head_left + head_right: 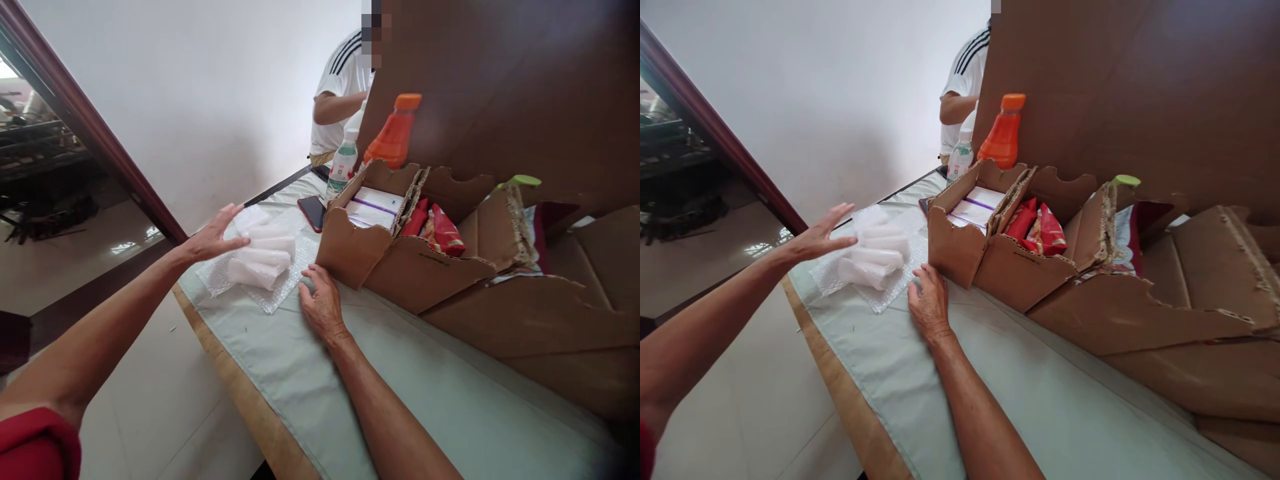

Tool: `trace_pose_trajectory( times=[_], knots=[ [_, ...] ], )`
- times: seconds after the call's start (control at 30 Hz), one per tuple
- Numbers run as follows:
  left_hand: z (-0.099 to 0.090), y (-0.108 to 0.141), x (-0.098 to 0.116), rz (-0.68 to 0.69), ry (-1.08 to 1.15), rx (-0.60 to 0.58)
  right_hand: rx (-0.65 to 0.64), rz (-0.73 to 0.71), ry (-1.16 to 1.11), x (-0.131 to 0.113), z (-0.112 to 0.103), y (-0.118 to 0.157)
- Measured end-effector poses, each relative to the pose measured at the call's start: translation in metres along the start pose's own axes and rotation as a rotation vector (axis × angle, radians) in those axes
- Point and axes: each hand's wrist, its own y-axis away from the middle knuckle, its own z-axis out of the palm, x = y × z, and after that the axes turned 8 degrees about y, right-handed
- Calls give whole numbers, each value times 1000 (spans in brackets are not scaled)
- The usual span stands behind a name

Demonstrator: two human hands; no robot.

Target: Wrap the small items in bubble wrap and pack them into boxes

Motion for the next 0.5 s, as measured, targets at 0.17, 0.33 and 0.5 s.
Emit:
trace_pose_trajectory(
  times=[0.17,0.33,0.5],
  knots=[
    [-2,-8,-7,-117,106,-6,-14,-5,11,-4,-4,-1],
    [27,37,21,263,-239,9,-49,-10,27,-11,-8,0],
    [49,44,17,361,-575,-18,-81,2,46,-11,-8,-1]
  ],
)
